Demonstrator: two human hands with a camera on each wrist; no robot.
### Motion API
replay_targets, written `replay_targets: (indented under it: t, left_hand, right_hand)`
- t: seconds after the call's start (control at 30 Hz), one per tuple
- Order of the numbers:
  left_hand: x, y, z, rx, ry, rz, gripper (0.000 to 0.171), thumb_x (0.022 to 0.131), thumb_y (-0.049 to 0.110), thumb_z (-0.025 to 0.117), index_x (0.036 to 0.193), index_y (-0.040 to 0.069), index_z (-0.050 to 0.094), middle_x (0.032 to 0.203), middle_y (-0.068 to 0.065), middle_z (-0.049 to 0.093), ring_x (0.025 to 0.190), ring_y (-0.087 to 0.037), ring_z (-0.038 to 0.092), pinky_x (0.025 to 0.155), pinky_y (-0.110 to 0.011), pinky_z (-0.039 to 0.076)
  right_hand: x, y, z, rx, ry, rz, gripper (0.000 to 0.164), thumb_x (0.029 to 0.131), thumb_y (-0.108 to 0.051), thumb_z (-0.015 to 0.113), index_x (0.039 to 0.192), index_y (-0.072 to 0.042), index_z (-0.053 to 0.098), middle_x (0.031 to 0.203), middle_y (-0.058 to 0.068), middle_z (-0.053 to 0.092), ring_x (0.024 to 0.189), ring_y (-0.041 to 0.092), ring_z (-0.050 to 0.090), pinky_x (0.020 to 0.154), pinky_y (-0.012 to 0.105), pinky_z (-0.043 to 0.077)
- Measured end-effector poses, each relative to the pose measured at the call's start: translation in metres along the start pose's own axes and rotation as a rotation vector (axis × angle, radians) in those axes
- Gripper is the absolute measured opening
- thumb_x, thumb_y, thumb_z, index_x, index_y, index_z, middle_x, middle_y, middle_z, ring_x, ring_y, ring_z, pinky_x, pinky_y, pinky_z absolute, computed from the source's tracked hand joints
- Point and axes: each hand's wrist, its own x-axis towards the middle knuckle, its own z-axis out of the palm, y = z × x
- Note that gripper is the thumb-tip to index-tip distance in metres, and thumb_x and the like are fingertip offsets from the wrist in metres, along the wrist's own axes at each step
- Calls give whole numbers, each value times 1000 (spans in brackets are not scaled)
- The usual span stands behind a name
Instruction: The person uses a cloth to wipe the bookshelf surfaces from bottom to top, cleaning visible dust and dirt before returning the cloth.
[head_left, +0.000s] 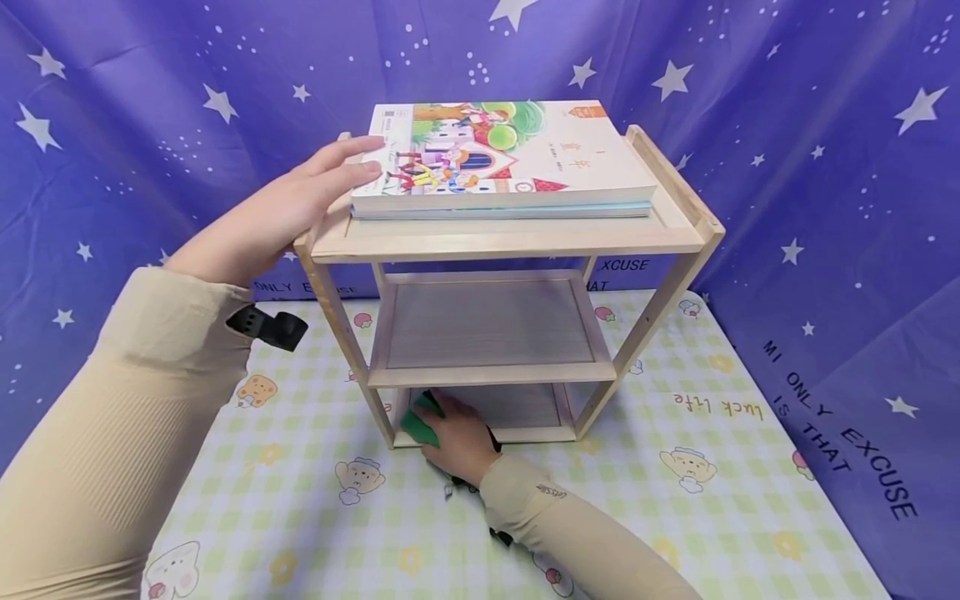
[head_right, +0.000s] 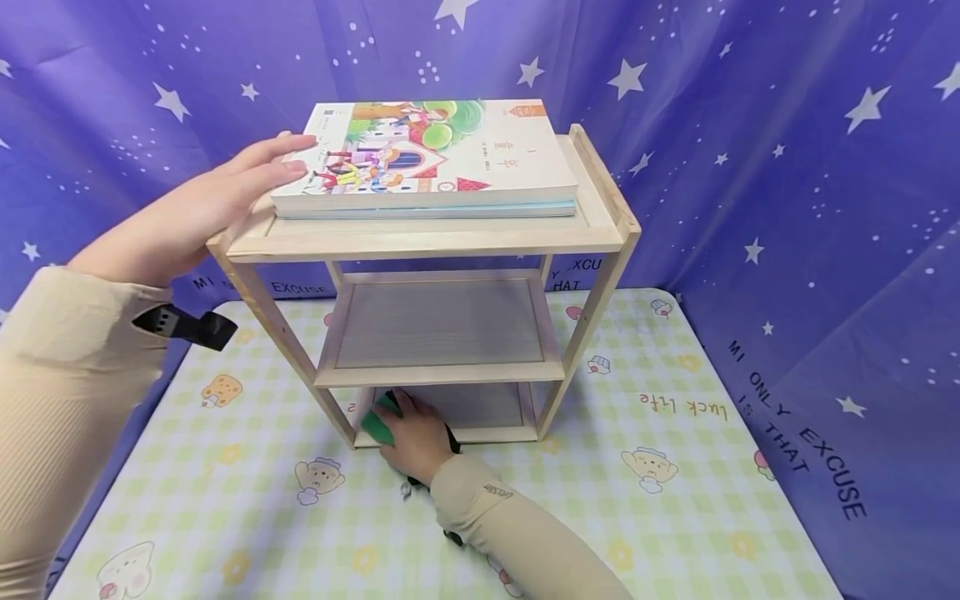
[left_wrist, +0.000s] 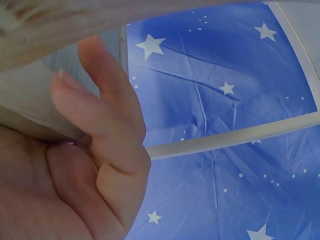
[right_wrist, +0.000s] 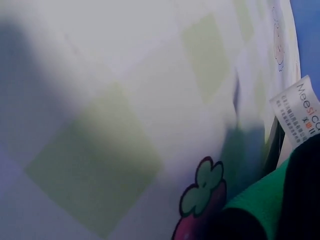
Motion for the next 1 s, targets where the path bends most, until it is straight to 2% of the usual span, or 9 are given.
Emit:
replay_targets:
  t: [0.23, 0.6, 1.0]
  left_hand:
    - [0, 0, 0, -1, 2, -5, 59, 101, 58, 39, 155, 47, 18, 160, 26, -20, 151, -12, -20, 122, -54, -9]
    - [-1, 0, 0, -5, 4, -15, 59, 101, 58, 39, 155, 47, 18, 160, 27, -20, 151, -12, -19, 122, -54, -8]
    - [-2, 1, 1, -5, 13, -22, 60, 100, 59, 40, 155, 47, 18, 159, 29, -18, 153, -15, -15, 122, -55, -6]
  right_hand:
    - [-2, 1, 2, 16, -14, 14, 54, 89, -32, 69, 142, -27, 56, 158, 12, 37, 134, 29, 49, 105, 43, 46]
    - [-11, 1, 2, -48, 28, -12, 51, 91, -38, 69, 139, -27, 59, 154, 15, 42, 129, 29, 55, 100, 41, 50]
    - [-16, 5, 0, -55, 28, -21, 49, 90, -34, 70, 137, -23, 60, 150, 16, 46, 124, 29, 58, 99, 39, 51]
